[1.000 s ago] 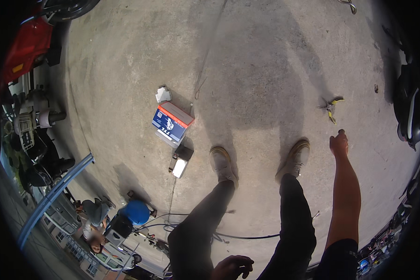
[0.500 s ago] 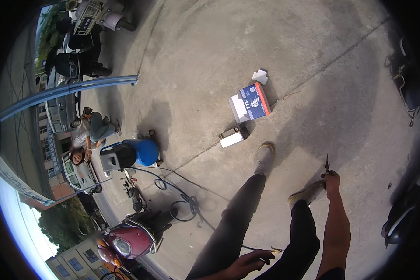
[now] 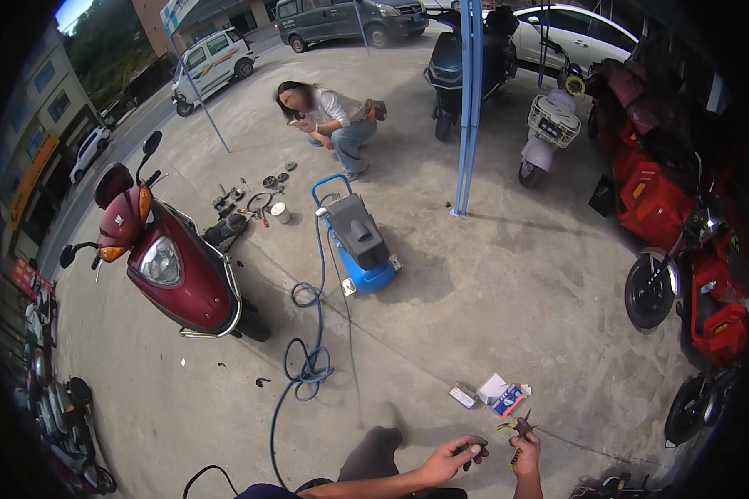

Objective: The person cleans and assembles scooter transmission components on the floor, including a clutch bell, springs, and washers. They wipe parts with a cloth, use pliers to adjust a spring, and repeatedly handle the clutch assembly while a bystander sits nearby.

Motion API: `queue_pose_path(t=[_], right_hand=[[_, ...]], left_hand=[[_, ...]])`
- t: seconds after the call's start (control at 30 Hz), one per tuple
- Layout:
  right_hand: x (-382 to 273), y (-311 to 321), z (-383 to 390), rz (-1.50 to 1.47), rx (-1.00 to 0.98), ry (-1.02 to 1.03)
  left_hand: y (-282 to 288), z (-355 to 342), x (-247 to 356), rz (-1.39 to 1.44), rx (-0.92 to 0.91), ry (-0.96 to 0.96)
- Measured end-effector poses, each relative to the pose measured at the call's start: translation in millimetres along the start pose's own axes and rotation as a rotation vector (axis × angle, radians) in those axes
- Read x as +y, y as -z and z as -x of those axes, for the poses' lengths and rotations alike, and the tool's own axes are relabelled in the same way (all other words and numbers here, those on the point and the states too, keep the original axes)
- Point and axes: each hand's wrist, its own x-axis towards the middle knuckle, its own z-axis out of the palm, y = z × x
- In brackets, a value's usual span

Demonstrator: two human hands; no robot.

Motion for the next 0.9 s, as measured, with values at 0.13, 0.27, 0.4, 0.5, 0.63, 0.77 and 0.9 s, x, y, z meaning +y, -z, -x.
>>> queue_pose_path(t=[0.13,0.27,0.4,0.5,0.63,0.77,0.9], right_hand=[[-45,-67,-39,-0.215,0.009,-0.120],[-59,-134,-117,-0.016,0.042,-0.278],[-32,-192,-194,0.545,0.015,-0.387],[-7,-229,-236,0.650,-0.038,-0.327],[4,-295,-302,0.721,-0.022,-0.442],[-43,-406,-378,0.723,-0.111,-0.453],[-139,-570,-420,0.526,-0.417,-0.369]], left_hand=[[93,-10,113,0.011,0.202,-0.196],[187,-1,184,-0.104,0.665,-0.215],[287,31,227,-0.092,0.953,-0.158],[355,39,256,0.033,1.191,-0.125],[442,19,307,0.145,1.330,-0.080],[498,-22,374,0.226,1.390,-0.187],[547,-40,424,-0.079,1.434,-0.246]])
